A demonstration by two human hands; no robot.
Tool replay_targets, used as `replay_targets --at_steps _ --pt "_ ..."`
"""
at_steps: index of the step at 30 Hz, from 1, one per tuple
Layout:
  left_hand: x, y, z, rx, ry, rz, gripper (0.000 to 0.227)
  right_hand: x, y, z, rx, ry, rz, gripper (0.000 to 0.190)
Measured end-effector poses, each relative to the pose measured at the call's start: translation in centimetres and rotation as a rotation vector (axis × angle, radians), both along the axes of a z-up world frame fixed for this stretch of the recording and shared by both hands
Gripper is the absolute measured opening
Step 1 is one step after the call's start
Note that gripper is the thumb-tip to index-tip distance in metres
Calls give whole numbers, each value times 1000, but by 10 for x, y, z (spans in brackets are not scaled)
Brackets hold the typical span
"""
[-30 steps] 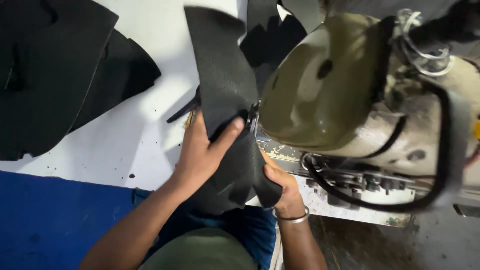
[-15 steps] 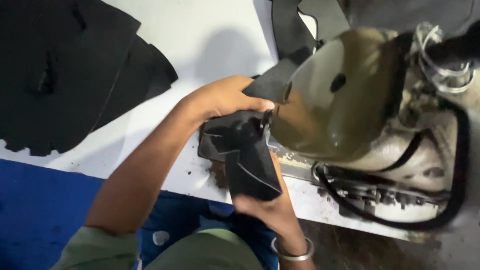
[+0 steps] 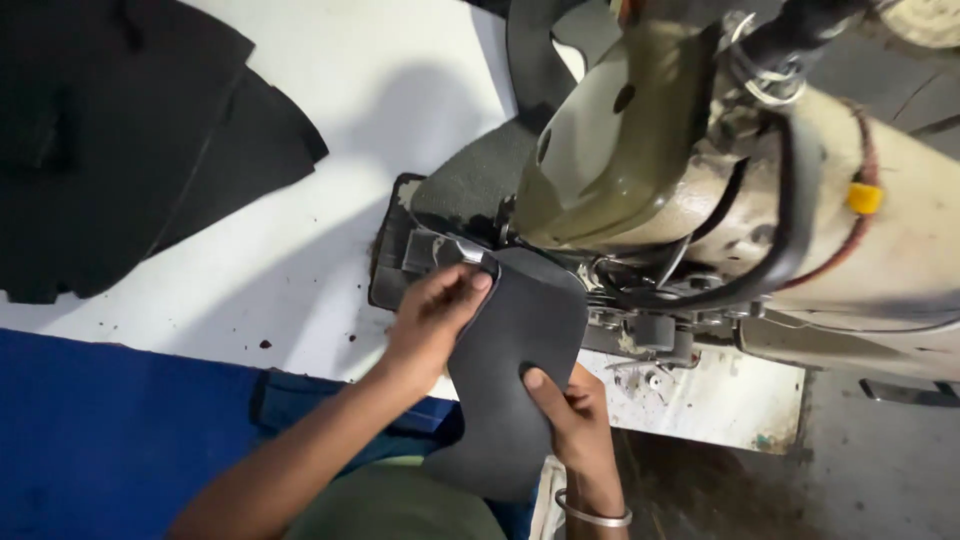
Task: The person operates an industrial sewing machine to stitch black glove pieces. They repeatedly pick up glove parts, align them under the needle, and guide them through the machine to sew the seams. The person also uses scissors to trim threads and adjusts the machine's tension dial.
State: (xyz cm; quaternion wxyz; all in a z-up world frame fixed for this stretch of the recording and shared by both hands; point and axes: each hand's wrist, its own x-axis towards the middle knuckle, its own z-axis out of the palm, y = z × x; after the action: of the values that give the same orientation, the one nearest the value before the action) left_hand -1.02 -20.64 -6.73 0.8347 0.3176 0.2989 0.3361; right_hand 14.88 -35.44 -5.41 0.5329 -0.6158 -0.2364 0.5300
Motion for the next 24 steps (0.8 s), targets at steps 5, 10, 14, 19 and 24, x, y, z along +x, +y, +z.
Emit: replay_targets --at_steps 5,10,14,19,24 --pt "-3 -15 -5 -252 -47 54 26 4 -18 -26 295 324 -85 42" --pt "-28 -22 30 355 199 84 36 38 11 -111 111 667 -256 41" --pt "-20 -23 20 757 660 86 30 9 39 -52 207 724 -70 44" --pt "-27 -6 28 1093 856 77 28 -24 79 10 362 449 86 42" --pt "-42 57 -25 204 115 -20 61 -12 103 -25 319 38 239 44"
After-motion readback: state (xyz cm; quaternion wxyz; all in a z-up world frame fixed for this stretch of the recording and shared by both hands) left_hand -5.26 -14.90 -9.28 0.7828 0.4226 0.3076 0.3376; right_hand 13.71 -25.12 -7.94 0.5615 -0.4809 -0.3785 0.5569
